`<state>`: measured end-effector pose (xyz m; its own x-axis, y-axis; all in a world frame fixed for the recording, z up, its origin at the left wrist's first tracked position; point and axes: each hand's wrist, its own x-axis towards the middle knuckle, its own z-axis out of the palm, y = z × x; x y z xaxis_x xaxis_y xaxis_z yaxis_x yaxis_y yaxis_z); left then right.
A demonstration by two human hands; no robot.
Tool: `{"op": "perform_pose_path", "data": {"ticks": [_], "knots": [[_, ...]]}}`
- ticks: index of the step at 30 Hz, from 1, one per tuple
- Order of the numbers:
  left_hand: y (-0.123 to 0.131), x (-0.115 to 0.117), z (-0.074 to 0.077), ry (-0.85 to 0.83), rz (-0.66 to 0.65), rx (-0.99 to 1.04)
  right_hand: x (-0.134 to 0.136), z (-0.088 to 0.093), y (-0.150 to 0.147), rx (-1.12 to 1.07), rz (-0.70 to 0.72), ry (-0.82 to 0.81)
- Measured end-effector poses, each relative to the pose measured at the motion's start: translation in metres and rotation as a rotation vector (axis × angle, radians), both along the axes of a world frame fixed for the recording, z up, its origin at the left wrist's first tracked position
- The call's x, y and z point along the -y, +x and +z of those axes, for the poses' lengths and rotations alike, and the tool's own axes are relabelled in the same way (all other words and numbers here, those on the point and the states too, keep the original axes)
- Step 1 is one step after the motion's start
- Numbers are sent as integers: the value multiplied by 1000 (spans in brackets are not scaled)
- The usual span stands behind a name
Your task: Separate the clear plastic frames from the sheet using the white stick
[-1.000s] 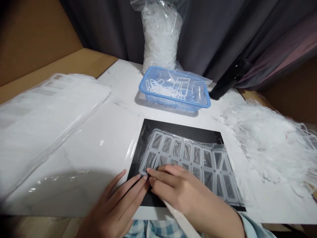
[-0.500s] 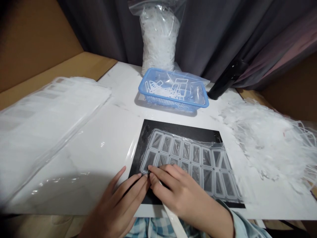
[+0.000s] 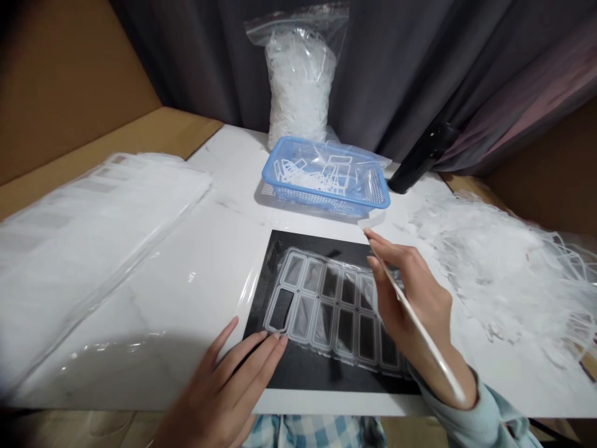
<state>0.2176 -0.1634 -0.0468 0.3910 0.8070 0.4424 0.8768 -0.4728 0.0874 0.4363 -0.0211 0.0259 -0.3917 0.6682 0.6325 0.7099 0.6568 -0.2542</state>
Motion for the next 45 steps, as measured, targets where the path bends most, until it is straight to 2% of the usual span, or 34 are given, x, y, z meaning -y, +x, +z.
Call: {"op": "perform_pose_path", "data": {"ticks": [2,5,9,12,15,18,23,36,45], "knots": [[-1,1,0,17,3,19,-4,1,1,10,47,-118],[-2,-1,0,5,38,72,-8,-3,-3,-2,225,-365],[-4,-8,7,-12,-4,6,-12,-11,-18,-39,426,-663],[-4,-15,13,2,-5,32,-16,-19,-27,-72,512,-802],[-3,-21,18,-17,90,108,-19,-26,-31,-112,535,-890],[-1,-26,19,-28,133,106,-21,-31,-32,-129,558,-905],[0,-29,13,-33,90,14,-20,-30,-33,-110,622,-843],[3,-32,11,-29,100,-10,-19,-31,-33,-133,584,-846],[7,-32,11,-13,131,61,-20,-26,-36,54,691,-662]]}}
